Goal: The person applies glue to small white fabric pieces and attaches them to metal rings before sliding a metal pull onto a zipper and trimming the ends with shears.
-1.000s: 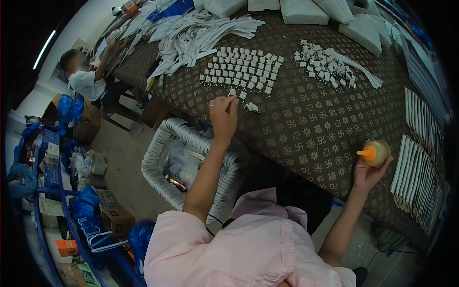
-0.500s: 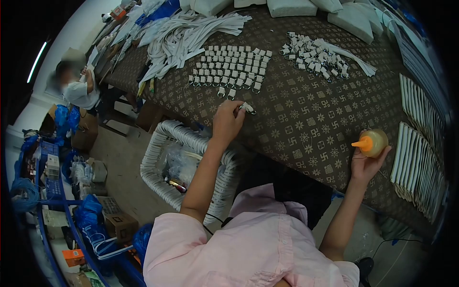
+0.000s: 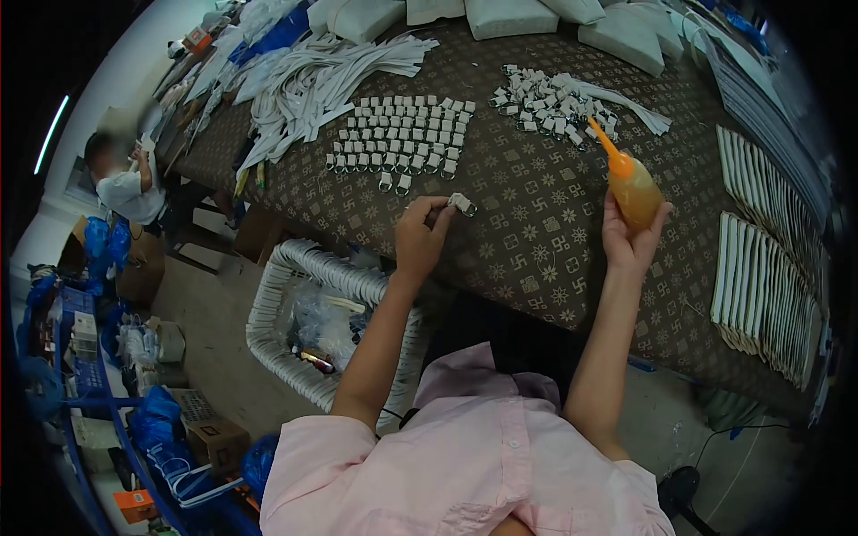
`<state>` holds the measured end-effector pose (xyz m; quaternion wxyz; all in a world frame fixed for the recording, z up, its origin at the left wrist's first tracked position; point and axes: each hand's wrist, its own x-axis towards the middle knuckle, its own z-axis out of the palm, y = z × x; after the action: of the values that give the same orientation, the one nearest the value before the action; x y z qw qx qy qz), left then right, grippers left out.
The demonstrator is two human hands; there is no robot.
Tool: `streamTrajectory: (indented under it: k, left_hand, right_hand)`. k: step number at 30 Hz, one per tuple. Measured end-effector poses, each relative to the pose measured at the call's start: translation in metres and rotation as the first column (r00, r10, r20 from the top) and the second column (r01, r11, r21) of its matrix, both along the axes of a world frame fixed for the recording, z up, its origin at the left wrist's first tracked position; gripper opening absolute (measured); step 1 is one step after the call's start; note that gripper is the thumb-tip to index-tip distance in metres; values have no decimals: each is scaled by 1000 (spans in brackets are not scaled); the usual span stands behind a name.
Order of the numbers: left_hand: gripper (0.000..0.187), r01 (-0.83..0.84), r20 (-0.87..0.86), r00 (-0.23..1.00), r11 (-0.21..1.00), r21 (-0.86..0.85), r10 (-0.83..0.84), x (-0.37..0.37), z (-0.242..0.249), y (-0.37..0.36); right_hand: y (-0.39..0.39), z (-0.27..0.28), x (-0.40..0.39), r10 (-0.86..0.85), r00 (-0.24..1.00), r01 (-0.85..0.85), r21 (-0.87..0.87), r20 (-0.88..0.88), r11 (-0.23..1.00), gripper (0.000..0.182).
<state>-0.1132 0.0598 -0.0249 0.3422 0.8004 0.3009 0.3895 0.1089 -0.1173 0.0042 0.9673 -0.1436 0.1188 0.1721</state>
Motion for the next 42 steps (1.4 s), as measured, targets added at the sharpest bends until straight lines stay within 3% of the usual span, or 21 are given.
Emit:
streamTrajectory:
  k: [5,8,10,14,16,17,19,20,23,25,27,29,33,34,36,40,42]
  left_hand:
    - [11,-3,8,1000,999,47,2,0,2,-3]
    - [13,-20,16,1000,1000,3,20,0,4,-4]
    - [15,-12,85,996,986,-166,26,1,3,-2]
    - [16,3,104,994,975,-222,21,2,3,0]
    - [15,14,113,993,974,-227,13,2,4,0]
    - [15,14,113,994,975,-223,12,-1,4,0]
    - [14,-21,54,998,972,-232,34,2,6,-2]
    - [14,8,73,997,972,-233,9,6,4,-2]
    - [14,-20,60,998,979,-203,33,4,-2,-1]
    - [14,12,44,999,978,-207,-3,6,-3,0]
    - [12,-27,73,996,981,-192,42,6,-3,-1]
    - [12,-22,75,997,983,-184,36,7,-1,-2]
    - [13,-15,29,999,978,-206,22,4,-1,-3]
    - [13,-7,40,999,979,-203,16,5,-2,-1]
    - [13,-22,25,999,980,-198,28,4,-4,-1]
    - [12,-51,46,997,987,-152,59,4,1,-6]
    - [13,4,108,994,973,-230,21,5,0,-3]
  right_hand:
    - [21,-4,4,28,999,-33,108,43,994,52]
    - [19,-18,16,111,994,-113,160,19,981,54]
    - [14,-22,21,254,967,-255,241,35,936,62]
    - [13,-16,34,250,968,-239,228,-17,944,70]
    - [16,-19,46,320,945,-280,348,-62,895,63]
    - [19,-19,43,320,945,-280,352,-61,893,63]
    - [25,-13,38,106,994,-105,119,0,987,56]
    - [25,-14,37,94,994,-102,149,60,983,51]
    - [28,-20,37,87,988,-113,208,129,972,60]
    - [28,-11,40,118,988,-88,253,-103,963,67]
    - [28,-11,53,58,988,-28,208,-141,978,73]
    - [30,-8,69,155,941,-30,381,-302,924,60]
    - [32,-13,106,158,938,27,516,-310,856,65]
    - [33,-6,112,153,942,26,519,-299,854,65]
    - [36,1,118,141,928,-5,366,-346,931,68]
    - [33,-9,130,199,939,-74,400,-281,914,67]
    - [27,6,100,134,917,-29,273,-376,962,66]
